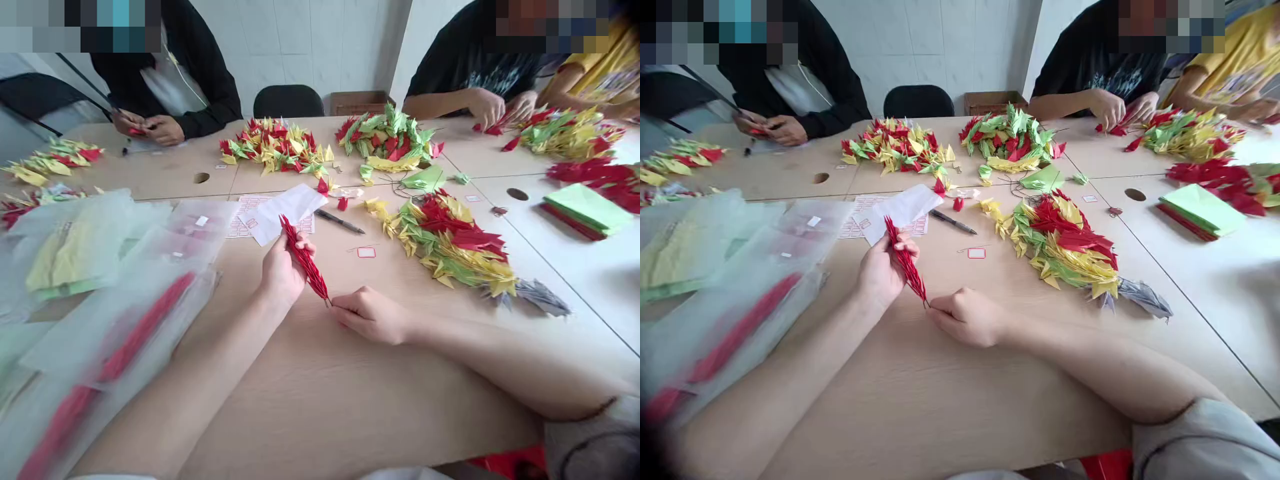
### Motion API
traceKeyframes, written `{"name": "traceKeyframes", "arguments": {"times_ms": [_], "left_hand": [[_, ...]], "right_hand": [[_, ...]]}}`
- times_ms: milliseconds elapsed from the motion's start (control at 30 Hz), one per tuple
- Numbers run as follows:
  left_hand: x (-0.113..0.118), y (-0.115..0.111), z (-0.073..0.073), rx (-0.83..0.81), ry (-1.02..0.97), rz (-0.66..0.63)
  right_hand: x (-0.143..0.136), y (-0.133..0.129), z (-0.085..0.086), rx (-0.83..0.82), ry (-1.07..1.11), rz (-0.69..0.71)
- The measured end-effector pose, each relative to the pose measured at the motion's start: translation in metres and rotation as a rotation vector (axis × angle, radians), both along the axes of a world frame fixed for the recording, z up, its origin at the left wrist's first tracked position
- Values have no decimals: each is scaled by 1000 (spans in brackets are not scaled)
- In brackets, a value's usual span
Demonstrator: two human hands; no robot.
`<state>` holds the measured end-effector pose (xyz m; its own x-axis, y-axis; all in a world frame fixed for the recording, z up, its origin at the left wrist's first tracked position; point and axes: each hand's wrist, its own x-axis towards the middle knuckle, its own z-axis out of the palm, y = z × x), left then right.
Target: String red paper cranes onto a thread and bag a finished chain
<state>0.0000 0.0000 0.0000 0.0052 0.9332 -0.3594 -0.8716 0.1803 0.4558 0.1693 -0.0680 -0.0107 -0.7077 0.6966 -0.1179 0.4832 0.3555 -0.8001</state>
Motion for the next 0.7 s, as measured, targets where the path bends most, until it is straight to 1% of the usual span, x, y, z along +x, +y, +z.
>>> {"name": "traceKeyframes", "arguments": {"times_ms": [167,433,567,633,700], "left_hand": [[-1,-1,3,-13,20,8],[0,-2,5,-7,-26,-19],[6,-11,6,-40,62,13],[11,-20,4,-69,91,-21],[17,-31,-2,-63,82,-107]], "right_hand": [[0,-1,-2,8,22,27],[-1,-1,-2,21,6,27],[-2,-1,-3,22,13,1],[-2,0,-3,-8,32,-15],[-3,1,-4,-52,65,-48]]}}
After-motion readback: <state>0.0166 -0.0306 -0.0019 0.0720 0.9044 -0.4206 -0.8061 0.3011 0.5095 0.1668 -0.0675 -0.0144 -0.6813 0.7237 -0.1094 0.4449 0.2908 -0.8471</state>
